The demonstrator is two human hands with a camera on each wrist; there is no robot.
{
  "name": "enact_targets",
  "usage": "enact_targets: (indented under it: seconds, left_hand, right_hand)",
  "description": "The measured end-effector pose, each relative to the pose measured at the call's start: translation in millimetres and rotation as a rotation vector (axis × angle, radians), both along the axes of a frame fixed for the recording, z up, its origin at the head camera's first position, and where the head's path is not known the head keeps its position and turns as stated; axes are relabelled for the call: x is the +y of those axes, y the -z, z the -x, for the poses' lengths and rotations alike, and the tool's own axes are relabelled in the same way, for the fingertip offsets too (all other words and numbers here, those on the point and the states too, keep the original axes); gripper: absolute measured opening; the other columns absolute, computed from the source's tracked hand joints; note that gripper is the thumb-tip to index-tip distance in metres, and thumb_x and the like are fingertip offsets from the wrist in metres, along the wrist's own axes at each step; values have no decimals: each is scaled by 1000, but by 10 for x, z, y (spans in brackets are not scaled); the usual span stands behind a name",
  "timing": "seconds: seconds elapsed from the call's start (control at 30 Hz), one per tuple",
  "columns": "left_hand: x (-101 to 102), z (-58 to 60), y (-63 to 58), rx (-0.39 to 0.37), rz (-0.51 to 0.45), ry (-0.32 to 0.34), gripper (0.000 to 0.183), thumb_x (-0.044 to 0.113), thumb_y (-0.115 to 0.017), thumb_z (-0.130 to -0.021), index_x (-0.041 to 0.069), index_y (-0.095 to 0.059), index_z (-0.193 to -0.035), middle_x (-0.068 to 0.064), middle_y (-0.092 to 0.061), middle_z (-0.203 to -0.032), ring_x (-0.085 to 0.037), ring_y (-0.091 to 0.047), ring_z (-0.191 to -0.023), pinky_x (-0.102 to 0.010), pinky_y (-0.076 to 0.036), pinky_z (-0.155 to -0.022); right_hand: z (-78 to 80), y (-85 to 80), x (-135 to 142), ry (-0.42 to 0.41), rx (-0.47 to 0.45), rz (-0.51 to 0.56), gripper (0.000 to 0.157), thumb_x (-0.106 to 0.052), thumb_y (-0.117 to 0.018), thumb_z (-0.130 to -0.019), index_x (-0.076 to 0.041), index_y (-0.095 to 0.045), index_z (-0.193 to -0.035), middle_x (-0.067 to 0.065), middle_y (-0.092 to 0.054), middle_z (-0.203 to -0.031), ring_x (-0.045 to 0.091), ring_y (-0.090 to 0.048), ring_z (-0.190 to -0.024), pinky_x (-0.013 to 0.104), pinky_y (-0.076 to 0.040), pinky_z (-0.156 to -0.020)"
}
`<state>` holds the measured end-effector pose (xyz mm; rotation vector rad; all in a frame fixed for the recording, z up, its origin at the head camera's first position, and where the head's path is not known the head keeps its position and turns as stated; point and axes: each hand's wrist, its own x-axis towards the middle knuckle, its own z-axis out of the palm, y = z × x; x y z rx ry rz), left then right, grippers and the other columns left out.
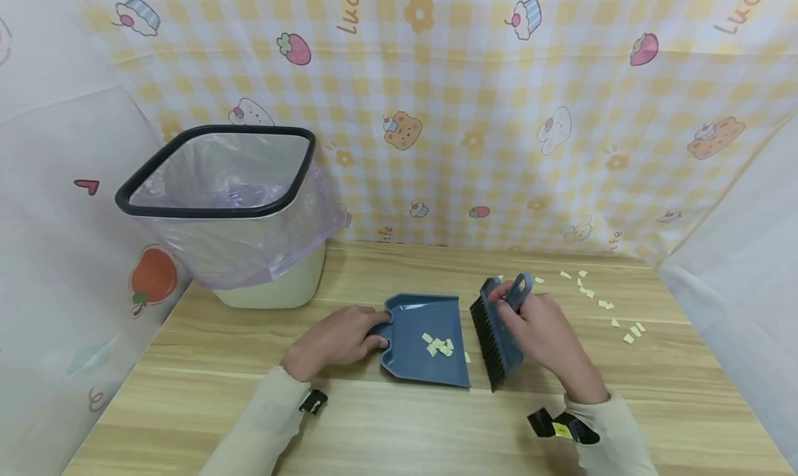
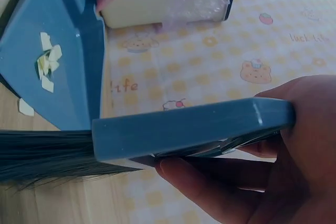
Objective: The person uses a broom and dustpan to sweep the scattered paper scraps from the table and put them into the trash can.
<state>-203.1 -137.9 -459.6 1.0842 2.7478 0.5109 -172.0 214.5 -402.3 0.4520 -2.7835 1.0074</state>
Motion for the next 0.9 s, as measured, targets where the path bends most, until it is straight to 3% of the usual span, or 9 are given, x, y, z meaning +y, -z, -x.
enact_targets:
  seconds: [0.13,0.4,0.67,0.9]
  left_hand:
    - [-5,12,11,-24,-11,9,42,24,-69,-111,-4,-67,-142,-16,-74,-127,-31,-72,-117,-48,-58,-104]
    - [-25,12,-7,-56,-14,4,44,25,-68,-112,-4,-66,-144,-19,-72,-136,-34,-70,-127,-50,-55,-109]
    - [-44,20,-41,-61,-17,-2,43,24,-68,-112,-5,-66,-144,-18,-72,-135,-35,-70,-126,-51,-55,-110]
    - [-39,17,-63,-83,-22,-16,44,24,-69,-111,-5,-66,-144,-19,-72,-137,-35,-69,-128,-51,-54,-111]
  right_hand:
    - [-5,6,-20,-9,-5,15,20,-5,-58,-108,-6,-77,-113,-7,-61,-67,10,-48,-49,30,-43,-52]
    - [-9,11,-32,-17,0,19,20,-4,-58,-108,-6,-77,-113,-6,-63,-69,10,-49,-49,30,-44,-53]
    - [-6,21,-35,-18,17,16,19,-4,-59,-108,-7,-77,-111,1,-74,-85,10,-49,-53,31,-45,-56]
    - [-8,26,-44,-27,0,28,20,-4,-58,-108,-7,-77,-114,-7,-58,-65,9,-44,-49,30,-41,-52]
